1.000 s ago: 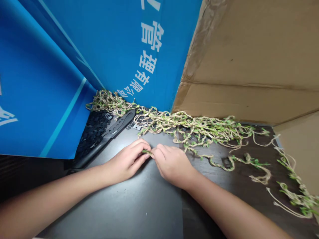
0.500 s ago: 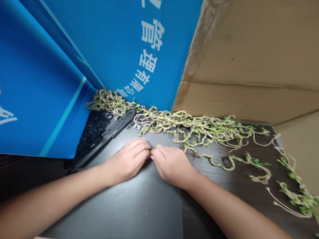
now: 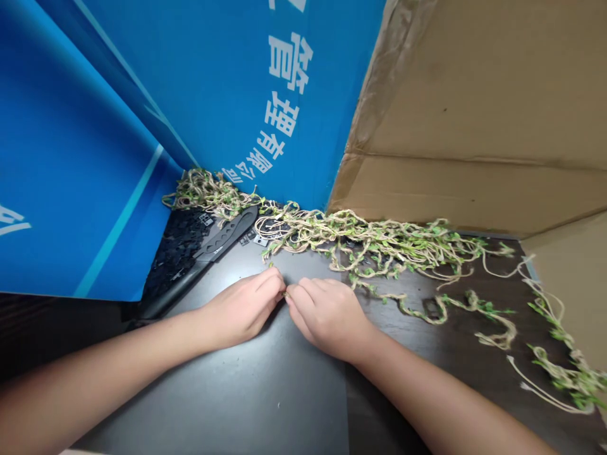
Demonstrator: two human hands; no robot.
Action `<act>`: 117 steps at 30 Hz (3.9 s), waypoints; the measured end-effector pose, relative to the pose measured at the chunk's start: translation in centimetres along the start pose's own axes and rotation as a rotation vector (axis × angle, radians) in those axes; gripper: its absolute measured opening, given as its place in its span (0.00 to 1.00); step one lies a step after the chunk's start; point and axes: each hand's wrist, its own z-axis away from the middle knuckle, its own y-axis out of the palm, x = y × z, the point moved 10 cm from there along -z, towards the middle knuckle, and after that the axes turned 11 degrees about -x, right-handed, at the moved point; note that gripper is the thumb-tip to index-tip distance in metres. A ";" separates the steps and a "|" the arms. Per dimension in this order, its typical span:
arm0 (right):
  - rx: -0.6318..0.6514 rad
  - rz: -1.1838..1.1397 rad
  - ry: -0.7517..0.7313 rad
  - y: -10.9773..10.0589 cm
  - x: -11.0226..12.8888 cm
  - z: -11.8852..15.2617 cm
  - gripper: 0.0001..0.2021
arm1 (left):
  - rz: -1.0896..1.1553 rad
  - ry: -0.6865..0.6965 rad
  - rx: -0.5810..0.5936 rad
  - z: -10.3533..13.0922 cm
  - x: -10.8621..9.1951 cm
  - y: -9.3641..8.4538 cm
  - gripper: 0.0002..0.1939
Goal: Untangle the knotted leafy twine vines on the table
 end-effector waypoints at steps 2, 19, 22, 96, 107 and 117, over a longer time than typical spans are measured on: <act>-0.015 -0.053 0.037 -0.1 -0.2 -0.1 0.06 | -0.065 0.003 0.004 0.1 -0.1 0.1 0.09; -0.084 -0.392 0.274 0.1 -2.7 0.4 0.05 | 0.472 -0.145 -0.174 -0.1 0.2 -2.2 0.07; -0.079 -0.360 0.281 0.1 -2.6 0.5 0.04 | 0.464 -0.153 -0.162 -0.2 0.2 -2.1 0.05; -0.127 -0.265 0.129 -0.9 -1.3 -0.2 0.06 | 0.643 -0.413 -0.152 0.7 2.3 0.0 0.04; -0.199 -0.197 0.192 -1.5 -1.3 -0.3 0.05 | 0.627 -0.371 -0.092 0.4 1.6 0.0 0.04; -0.191 -0.162 0.199 -1.4 -1.5 -0.3 0.06 | 0.651 -0.388 -0.040 0.3 1.6 0.3 0.07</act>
